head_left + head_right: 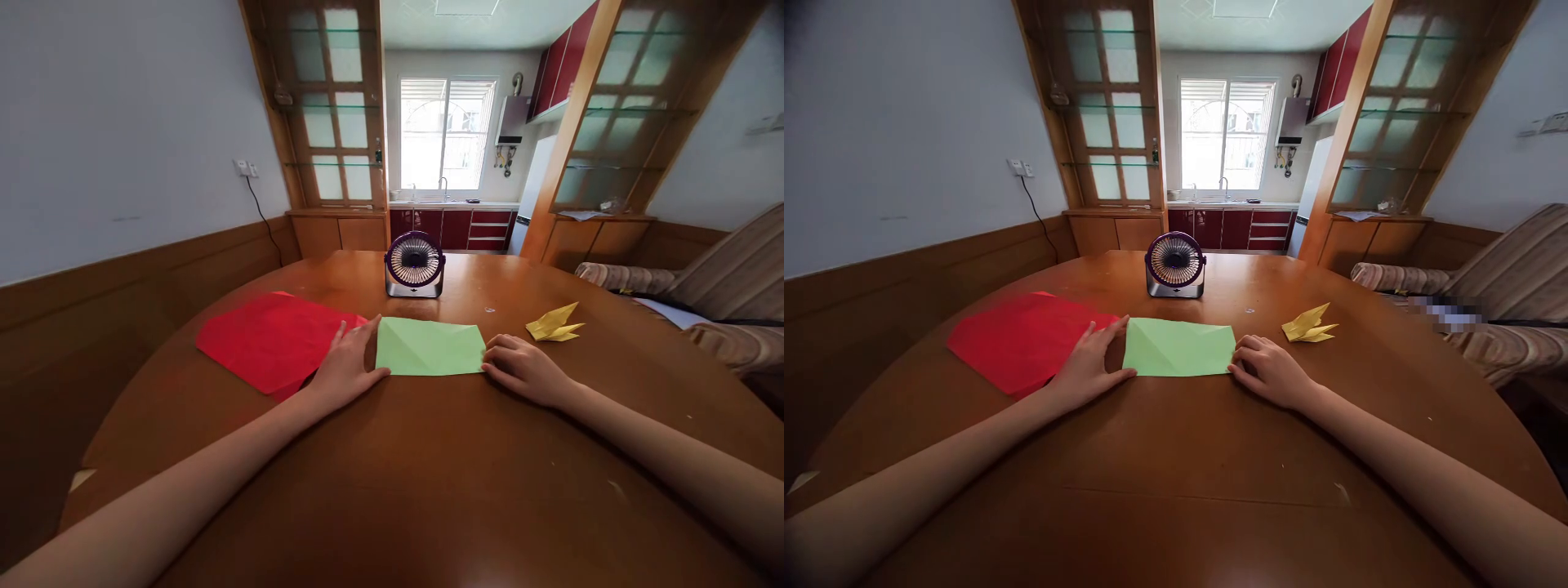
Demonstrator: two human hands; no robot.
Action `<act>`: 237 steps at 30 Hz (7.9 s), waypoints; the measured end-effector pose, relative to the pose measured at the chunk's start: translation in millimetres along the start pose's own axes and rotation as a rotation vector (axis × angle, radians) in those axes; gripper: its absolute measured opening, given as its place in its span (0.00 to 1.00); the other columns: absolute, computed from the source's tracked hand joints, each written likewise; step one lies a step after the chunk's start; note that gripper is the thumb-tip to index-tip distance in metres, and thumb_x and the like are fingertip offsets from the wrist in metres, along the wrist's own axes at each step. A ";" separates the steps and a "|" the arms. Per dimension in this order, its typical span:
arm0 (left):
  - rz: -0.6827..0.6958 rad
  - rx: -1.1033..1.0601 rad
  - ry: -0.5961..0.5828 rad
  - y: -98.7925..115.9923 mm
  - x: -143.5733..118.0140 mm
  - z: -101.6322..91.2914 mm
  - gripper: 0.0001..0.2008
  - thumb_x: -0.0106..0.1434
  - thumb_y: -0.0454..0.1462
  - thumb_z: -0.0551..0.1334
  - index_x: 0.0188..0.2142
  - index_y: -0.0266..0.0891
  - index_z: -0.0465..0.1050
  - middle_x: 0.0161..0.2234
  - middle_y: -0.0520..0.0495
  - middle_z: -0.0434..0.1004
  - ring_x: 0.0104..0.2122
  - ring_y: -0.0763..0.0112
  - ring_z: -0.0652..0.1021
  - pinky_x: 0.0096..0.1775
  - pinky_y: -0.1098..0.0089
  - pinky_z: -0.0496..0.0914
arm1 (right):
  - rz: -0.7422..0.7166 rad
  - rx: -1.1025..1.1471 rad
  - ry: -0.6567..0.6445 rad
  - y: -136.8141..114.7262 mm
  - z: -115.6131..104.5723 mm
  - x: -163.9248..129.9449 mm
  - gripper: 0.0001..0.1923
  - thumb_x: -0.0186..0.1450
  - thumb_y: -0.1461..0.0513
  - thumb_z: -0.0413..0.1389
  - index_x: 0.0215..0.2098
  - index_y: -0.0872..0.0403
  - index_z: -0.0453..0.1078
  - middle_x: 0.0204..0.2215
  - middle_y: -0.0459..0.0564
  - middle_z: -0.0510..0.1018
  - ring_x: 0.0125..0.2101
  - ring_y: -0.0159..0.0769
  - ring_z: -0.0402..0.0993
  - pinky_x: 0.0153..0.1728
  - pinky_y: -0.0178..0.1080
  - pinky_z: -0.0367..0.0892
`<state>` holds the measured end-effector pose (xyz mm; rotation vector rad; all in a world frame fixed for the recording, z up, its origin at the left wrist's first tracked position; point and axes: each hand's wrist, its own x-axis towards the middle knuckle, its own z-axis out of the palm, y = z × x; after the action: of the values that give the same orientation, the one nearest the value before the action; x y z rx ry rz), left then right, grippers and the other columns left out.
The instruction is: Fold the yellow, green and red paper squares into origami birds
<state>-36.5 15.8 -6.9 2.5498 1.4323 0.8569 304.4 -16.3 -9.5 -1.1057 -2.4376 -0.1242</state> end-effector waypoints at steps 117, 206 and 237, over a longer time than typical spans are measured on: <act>0.225 -0.429 -0.180 43.4 -21.8 14.0 0.15 0.66 0.42 0.58 0.25 0.40 0.76 0.35 0.50 0.81 0.42 0.67 0.80 0.42 0.69 0.73 | 0.186 0.662 -0.081 -32.5 7.8 18.4 0.20 0.67 0.49 0.53 0.27 0.55 0.69 0.24 0.45 0.69 0.27 0.30 0.63 0.29 0.34 0.60; 0.381 -0.155 -0.224 26.9 -14.4 4.9 0.16 0.63 0.46 0.63 0.46 0.42 0.77 0.48 0.42 0.74 0.49 0.59 0.73 0.53 0.59 0.64 | 0.207 0.531 -0.020 -33.9 20.3 21.1 0.26 0.66 0.50 0.55 0.58 0.51 0.65 0.39 0.50 0.76 0.37 0.37 0.71 0.41 0.42 0.68; -0.426 -1.345 0.106 44.3 -9.1 4.1 0.24 0.56 0.41 0.69 0.51 0.40 0.73 0.33 0.49 0.78 0.28 0.76 0.76 0.30 0.75 0.71 | 0.046 0.195 0.459 -26.5 0.0 27.0 0.08 0.66 0.58 0.56 0.42 0.50 0.74 0.37 0.51 0.81 0.40 0.42 0.75 0.49 0.51 0.67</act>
<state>-4.5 -15.4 1.0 1.1681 0.8147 1.2487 269.6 -15.6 5.2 -0.9275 -1.9697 -0.1088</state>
